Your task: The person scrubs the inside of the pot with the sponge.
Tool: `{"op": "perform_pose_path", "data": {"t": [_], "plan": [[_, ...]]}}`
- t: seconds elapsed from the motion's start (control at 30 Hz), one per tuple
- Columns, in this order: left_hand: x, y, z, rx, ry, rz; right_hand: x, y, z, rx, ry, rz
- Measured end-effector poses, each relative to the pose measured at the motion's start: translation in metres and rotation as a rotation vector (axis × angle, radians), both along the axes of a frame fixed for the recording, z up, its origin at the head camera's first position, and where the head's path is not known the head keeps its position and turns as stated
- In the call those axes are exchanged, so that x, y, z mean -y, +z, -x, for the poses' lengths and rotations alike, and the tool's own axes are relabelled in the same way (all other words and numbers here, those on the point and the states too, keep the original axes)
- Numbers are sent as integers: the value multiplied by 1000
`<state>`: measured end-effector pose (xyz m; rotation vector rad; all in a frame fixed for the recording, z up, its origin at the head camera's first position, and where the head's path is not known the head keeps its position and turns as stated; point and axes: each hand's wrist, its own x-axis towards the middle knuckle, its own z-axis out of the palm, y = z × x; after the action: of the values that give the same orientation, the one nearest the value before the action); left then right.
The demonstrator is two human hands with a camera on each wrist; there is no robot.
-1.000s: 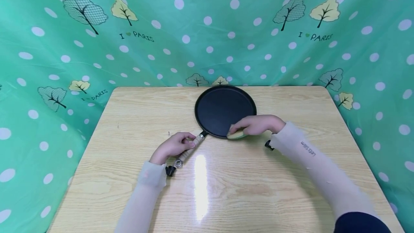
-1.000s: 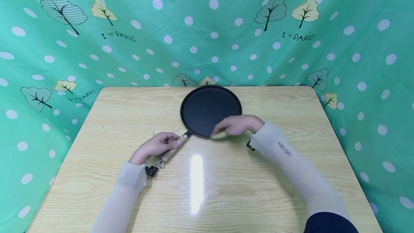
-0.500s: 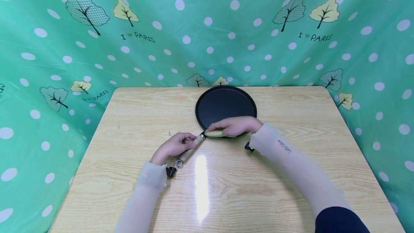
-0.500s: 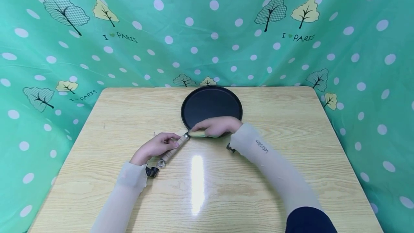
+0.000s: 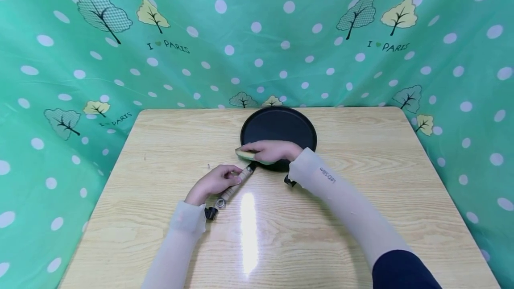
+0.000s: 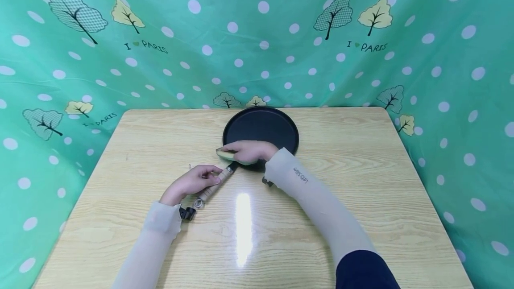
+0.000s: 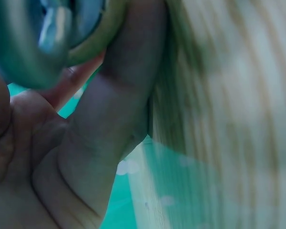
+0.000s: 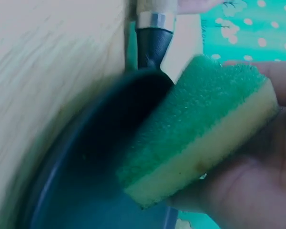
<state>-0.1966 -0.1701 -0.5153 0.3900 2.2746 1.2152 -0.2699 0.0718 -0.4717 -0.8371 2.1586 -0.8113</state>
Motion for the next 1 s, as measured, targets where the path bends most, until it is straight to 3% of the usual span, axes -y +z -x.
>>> {"op": "perform_pose_path", "data": {"t": [0.43,0.77,1.0], "plan": [[-1,0,0,-13,-15,-32,30,-7,11,-155,-76,-12],[-1,0,-1,-1,-9,-8,39,-12,26,-186,-159,-12],[-1,1,-1,10,6,-11,38,-13,39,-136,-234,-1]]}}
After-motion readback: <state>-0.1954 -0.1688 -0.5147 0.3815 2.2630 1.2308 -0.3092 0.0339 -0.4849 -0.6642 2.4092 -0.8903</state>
